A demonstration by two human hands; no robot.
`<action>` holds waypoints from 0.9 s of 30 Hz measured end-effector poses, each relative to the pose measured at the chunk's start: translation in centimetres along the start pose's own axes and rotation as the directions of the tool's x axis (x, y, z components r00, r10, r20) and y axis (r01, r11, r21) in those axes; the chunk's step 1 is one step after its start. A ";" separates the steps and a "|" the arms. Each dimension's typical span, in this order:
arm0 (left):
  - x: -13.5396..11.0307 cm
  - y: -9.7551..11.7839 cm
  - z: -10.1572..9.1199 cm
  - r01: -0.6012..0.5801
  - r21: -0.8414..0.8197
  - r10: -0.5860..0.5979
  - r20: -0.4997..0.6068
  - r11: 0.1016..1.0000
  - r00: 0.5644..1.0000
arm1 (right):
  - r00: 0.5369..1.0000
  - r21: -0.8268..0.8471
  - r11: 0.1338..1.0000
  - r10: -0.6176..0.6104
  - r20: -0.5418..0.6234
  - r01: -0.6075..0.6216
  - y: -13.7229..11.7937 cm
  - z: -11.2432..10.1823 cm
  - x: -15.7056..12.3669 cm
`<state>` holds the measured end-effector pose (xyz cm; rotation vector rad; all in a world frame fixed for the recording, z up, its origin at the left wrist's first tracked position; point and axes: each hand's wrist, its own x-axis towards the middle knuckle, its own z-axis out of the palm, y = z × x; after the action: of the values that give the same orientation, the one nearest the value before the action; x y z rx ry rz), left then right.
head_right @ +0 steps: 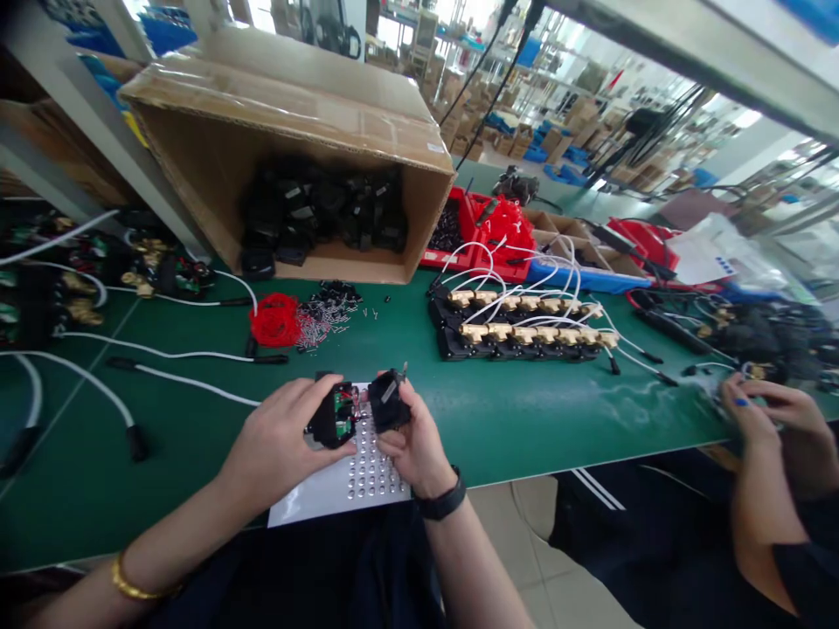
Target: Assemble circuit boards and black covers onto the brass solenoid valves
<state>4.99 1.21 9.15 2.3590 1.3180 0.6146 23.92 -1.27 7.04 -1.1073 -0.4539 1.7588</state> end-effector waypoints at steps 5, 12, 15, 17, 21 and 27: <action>0.0 0.0 0.8 -0.011 0.087 0.007 0.044 0.996 0.999 | 0.965 -0.372 0.890 -0.241 0.102 0.262 1.8 2.4 0.2; 0.4 -0.9 0.6 -0.021 -0.172 0.023 0.009 0.985 1.000 | 0.862 -0.794 0.423 -0.450 0.234 0.436 1.9 3.8 -0.4; 0.4 -1.9 1.0 0.004 -0.325 0.006 0.029 0.946 1.000 | 0.873 -0.789 0.459 -0.447 0.193 0.409 2.1 4.2 0.0; 0.2 -2.9 1.5 0.060 -0.481 -0.056 0.022 0.875 0.998 | 0.899 -0.689 0.603 -0.406 0.167 0.401 2.2 4.2 0.3; -0.3 -4.8 2.3 0.143 -0.748 -0.145 0.064 0.648 0.987 | 0.958 -0.434 0.856 -0.273 0.084 0.282 3.1 4.2 1.0; 0.7 -5.6 1.1 0.241 -0.924 -0.006 0.251 0.297 0.968 | 0.974 -0.274 0.938 -0.225 -0.019 0.211 4.4 5.1 1.1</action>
<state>2.00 4.50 5.49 1.2148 0.6486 0.7810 17.19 -1.42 6.00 -1.2368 -0.7742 1.5004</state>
